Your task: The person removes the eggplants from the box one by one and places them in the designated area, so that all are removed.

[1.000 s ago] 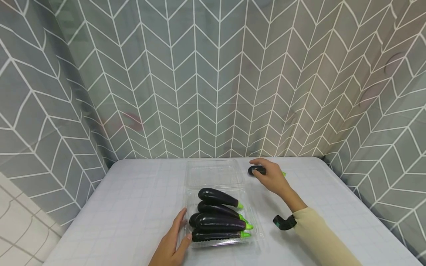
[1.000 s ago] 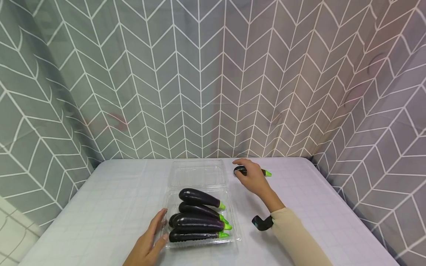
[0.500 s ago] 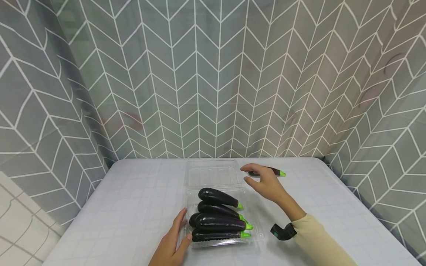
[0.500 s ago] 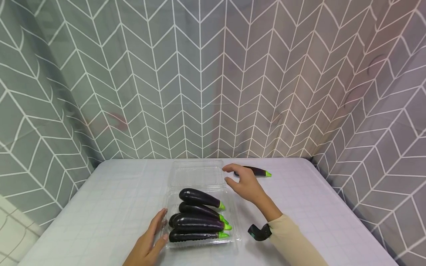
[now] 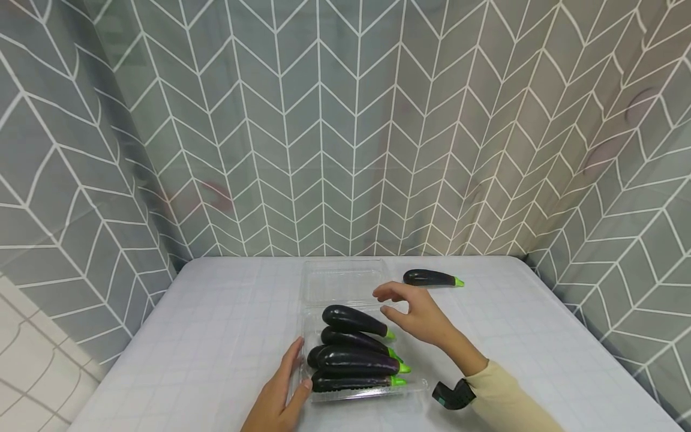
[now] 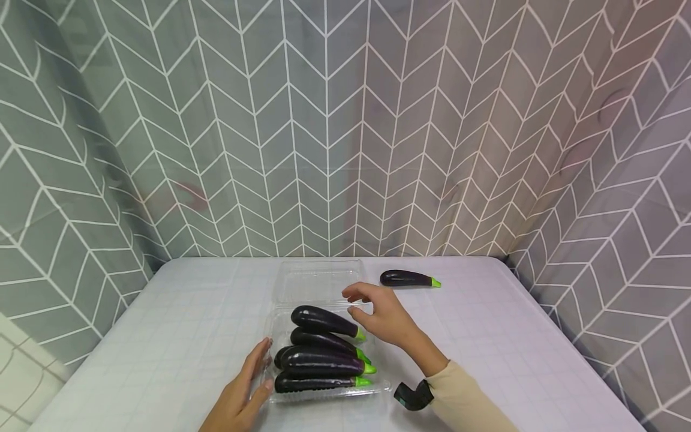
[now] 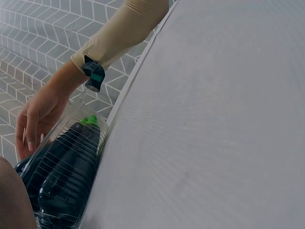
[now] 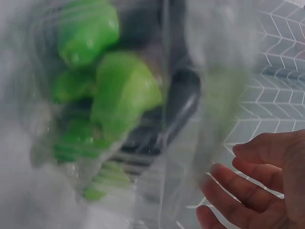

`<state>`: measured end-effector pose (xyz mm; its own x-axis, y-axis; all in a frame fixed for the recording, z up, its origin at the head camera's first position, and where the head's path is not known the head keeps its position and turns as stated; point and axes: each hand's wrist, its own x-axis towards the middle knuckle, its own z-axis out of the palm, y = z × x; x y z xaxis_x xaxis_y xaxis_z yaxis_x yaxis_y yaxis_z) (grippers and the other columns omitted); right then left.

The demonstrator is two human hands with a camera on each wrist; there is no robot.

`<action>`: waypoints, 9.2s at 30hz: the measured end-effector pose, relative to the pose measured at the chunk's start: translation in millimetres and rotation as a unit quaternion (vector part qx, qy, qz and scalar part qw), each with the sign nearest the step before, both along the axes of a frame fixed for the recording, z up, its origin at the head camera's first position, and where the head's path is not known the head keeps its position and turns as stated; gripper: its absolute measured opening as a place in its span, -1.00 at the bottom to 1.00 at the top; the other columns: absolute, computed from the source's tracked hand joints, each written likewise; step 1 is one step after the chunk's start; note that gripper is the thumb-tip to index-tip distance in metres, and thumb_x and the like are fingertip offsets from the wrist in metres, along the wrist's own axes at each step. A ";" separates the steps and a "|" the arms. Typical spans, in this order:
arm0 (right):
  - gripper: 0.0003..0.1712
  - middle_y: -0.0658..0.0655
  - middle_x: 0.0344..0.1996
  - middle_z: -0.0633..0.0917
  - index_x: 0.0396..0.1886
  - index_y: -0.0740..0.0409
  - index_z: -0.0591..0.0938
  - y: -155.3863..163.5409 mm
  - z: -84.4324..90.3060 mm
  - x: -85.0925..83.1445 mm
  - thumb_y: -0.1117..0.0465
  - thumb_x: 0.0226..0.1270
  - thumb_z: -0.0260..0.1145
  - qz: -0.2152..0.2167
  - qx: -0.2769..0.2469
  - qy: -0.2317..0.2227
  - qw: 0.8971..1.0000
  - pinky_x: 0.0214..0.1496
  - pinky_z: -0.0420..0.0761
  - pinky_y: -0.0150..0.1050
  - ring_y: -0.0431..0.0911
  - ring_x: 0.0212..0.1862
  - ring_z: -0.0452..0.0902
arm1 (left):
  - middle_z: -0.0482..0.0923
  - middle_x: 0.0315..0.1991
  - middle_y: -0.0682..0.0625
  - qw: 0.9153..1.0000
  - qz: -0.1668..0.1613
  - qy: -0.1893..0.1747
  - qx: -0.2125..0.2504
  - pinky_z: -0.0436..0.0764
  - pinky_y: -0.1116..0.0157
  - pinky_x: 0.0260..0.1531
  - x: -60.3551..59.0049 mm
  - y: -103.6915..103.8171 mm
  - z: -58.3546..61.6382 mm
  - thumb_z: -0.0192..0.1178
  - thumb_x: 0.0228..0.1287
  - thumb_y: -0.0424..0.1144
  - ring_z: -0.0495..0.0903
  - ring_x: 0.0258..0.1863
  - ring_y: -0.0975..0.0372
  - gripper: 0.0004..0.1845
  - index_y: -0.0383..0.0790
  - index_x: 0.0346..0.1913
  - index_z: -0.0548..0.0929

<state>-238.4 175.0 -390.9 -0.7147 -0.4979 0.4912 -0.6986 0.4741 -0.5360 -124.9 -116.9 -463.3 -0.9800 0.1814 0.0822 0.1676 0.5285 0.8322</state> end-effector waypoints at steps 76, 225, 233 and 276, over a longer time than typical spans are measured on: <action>-0.65 -0.03 -0.04 0.61 0.03 0.10 0.56 -19.3 -22.7 2.6 0.27 0.23 0.32 0.051 0.008 0.084 0.995 -0.02 0.55 -0.14 -0.16 0.01 0.52 | 0.05 0.42 -0.08 1.000 -0.007 0.016 -0.002 0.27 -0.10 0.15 -0.5 0.4 -3.7 0.01 0.38 0.00 0.22 0.29 0.02 -0.30 -0.03 0.46 -0.03; -0.60 0.33 0.02 0.57 0.05 0.17 0.58 126.9 -63.4 -65.5 0.48 0.20 0.23 -0.214 0.069 -0.019 0.974 0.09 0.37 0.18 0.24 0.12 0.40 | 0.16 0.37 -0.12 0.999 0.002 0.043 -0.006 0.27 -0.11 0.14 -0.3 2.0 -4.2 0.01 0.38 0.00 0.26 0.27 0.02 -0.30 -0.13 0.45 0.01; -0.60 0.27 -0.01 0.59 0.03 0.16 0.59 126.8 -64.0 -65.7 0.49 0.18 0.24 -0.211 0.059 -0.010 0.976 0.08 0.39 0.13 0.19 0.10 0.43 | 0.13 0.38 -0.10 0.999 0.000 0.033 -0.005 0.25 -0.10 0.16 0.1 1.7 -2.6 0.01 0.38 0.02 0.23 0.29 0.03 -0.29 -0.12 0.45 0.00; -0.54 0.28 0.01 0.57 0.02 0.23 0.57 120.7 -51.6 -59.2 0.46 0.05 0.33 -0.234 0.049 0.011 0.971 0.12 0.37 0.11 0.20 0.12 0.40 | 0.09 0.39 -0.10 0.999 -0.008 0.035 -0.001 0.28 -0.07 0.15 -1.5 -1.0 -5.5 -0.01 0.37 0.07 0.22 0.29 0.06 -0.27 -0.13 0.45 -0.02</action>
<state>-297.6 295.7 -442.6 -0.8636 -0.1658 0.4761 -0.4049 0.7907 -0.4592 -126.4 -117.9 -468.9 -0.9690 0.1965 0.1500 0.2334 0.5271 0.8171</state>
